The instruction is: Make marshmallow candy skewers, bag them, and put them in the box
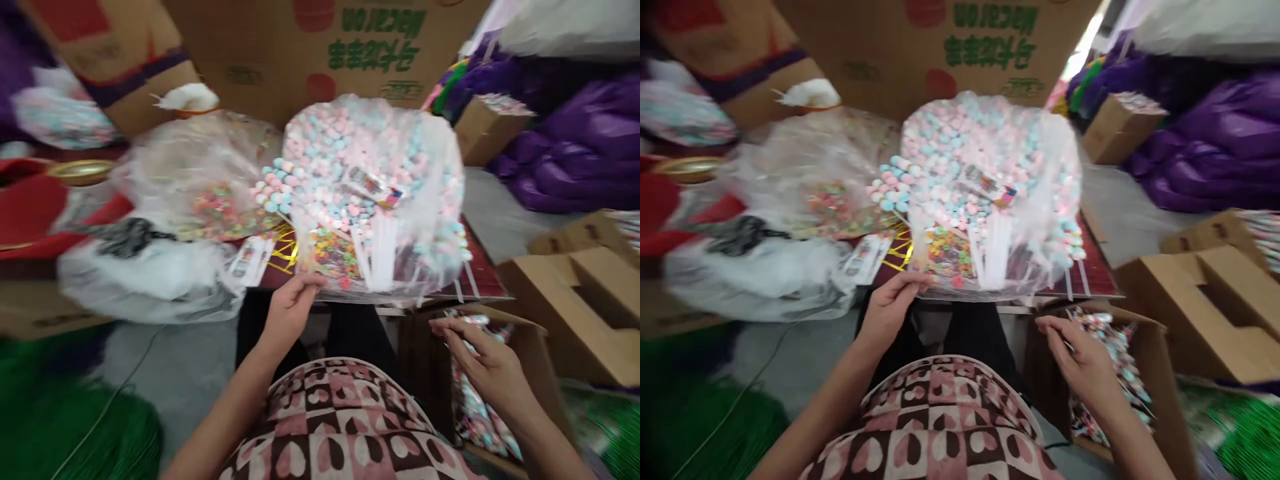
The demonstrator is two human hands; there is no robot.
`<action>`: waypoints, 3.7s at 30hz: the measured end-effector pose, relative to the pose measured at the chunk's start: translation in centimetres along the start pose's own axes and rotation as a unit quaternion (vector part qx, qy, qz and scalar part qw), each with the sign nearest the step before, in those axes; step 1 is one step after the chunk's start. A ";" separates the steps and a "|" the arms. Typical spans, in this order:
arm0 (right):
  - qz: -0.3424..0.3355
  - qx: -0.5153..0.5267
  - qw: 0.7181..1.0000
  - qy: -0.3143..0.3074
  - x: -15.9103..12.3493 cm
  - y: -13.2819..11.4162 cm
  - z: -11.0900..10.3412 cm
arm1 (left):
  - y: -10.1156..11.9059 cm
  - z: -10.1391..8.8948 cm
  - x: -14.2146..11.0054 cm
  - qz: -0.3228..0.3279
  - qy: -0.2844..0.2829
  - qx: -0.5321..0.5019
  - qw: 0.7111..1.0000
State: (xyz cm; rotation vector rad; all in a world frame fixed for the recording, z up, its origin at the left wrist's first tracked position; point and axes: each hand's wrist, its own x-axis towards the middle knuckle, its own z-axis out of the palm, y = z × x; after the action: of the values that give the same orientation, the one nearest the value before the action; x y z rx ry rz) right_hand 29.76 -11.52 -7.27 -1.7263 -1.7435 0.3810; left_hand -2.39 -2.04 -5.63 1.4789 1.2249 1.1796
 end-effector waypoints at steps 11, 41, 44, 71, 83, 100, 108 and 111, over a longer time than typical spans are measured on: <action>-0.226 0.167 0.950 -0.133 2.7 -9.4 8.8 | -4.5 -10.9 6.4 -0.066 0.089 0.580 0.807; -0.053 0.279 0.933 -0.220 4.5 -10.2 11.2 | -5.9 -10.9 7.0 0.059 0.159 0.517 0.839; 0.112 0.384 0.887 -0.231 7.3 -11.7 11.6 | -4.9 -9.1 5.3 0.232 0.142 0.449 0.851; 0.142 0.434 0.880 -0.131 10.3 -13.3 13.6 | -0.1 -4.2 1.2 -0.126 -0.037 -0.039 0.991; 0.167 0.468 0.856 -0.142 10.0 -14.1 13.6 | -0.8 -3.8 1.2 -0.153 -0.050 -0.083 0.983; 0.130 0.332 0.934 -0.032 7.5 -10.0 7.8 | -0.4 2.0 2.1 -0.164 -0.146 -0.144 0.965; 0.219 0.067 0.947 0.226 8.4 0.3 -1.2 | -0.1 3.0 2.8 -0.203 -0.016 -0.247 0.947; 0.276 -0.148 0.944 0.103 9.6 4.8 -2.1 | 0.3 3.2 2.8 -0.219 -0.012 -0.282 0.934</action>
State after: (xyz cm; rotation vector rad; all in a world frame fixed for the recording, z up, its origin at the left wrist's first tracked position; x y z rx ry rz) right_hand 35.59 -2.25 -6.36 -2.3790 -1.1897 0.1646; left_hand 0.99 0.56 -5.55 0.7436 1.0107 1.0746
